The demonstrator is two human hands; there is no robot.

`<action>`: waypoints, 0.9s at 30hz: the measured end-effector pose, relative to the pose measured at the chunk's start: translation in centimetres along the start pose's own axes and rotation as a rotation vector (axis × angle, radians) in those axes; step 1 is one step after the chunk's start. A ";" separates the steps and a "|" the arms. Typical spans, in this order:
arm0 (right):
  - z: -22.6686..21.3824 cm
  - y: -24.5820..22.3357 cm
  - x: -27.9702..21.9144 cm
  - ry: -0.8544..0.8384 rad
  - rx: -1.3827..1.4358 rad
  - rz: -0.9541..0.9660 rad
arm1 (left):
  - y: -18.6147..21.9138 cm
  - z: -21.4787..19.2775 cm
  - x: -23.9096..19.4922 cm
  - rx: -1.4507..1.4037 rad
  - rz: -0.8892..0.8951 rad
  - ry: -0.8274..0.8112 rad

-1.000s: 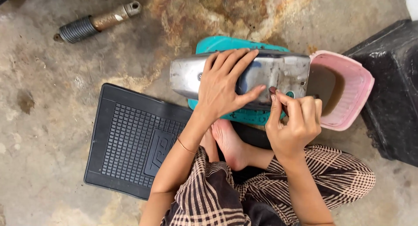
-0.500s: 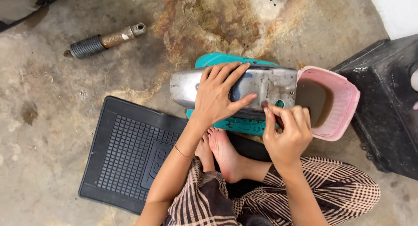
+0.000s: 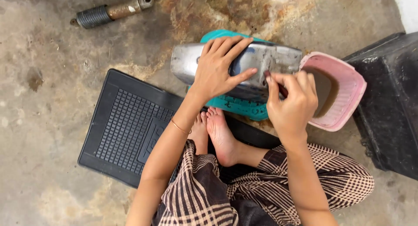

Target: Wet sanding a metal motorcycle component using sandpaper and water to prepare the surface.

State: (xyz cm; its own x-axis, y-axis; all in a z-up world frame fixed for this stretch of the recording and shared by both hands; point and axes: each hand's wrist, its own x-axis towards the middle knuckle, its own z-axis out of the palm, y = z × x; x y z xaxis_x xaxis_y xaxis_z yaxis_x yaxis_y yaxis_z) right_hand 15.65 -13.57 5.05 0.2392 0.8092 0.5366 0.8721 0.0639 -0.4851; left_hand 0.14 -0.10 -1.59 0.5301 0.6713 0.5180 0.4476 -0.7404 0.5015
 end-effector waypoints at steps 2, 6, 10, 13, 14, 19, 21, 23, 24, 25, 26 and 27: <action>0.1 -0.1 -0.2 -0.024 -0.049 0.004 | 0.5 -1.1 -0.2 0.012 0.021 -0.065; -0.4 -0.6 -1.0 -0.031 -0.083 0.006 | 0.7 -1.9 0.3 0.010 0.049 -0.119; 0.0 0.0 -1.8 -0.005 -0.048 0.038 | -0.3 -0.2 0.2 -0.007 0.030 0.001; 0.4 0.9 -0.6 -0.028 0.004 0.027 | -0.1 -0.1 -0.1 -0.025 0.000 -0.005; 0.5 1.0 -0.3 -0.027 0.009 0.011 | -0.1 0.0 -0.2 -0.028 -0.001 0.001; -0.5 -0.4 -1.3 -0.085 -0.090 -0.020 | -0.4 -0.3 0.2 -0.017 -0.001 0.026; -0.3 -0.2 -2.1 -0.066 -0.146 -0.025 | 0.1 -0.1 -0.3 -0.029 -0.012 0.023; 0.3 -0.5 -1.2 -0.051 -0.115 -0.023 | -0.1 -0.4 -0.4 -0.029 -0.016 0.008; 0.5 -0.6 -0.5 -0.016 -0.083 -0.031 | -0.1 -0.4 0.0 -0.021 -0.005 0.007; 0.2 -0.8 -0.9 -0.005 -0.086 -0.032 | 0.0 -0.5 -0.1 -0.021 0.007 0.010; -0.1 -1.1 -1.2 -0.027 -0.088 -0.020 | 0.0 -0.6 0.0 -0.025 0.001 0.015; -0.3 -1.2 -1.5 -0.048 -0.092 -0.012 | 0.1 -0.6 0.1 -0.029 -0.003 0.024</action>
State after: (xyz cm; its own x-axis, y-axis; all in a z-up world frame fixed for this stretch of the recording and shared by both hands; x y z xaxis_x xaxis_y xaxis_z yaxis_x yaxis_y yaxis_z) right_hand 14.36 -15.05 5.07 0.2103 0.8356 0.5074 0.9107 0.0214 -0.4125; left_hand -0.19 -0.04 -1.07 0.5114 0.6742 0.5329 0.4278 -0.7375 0.5226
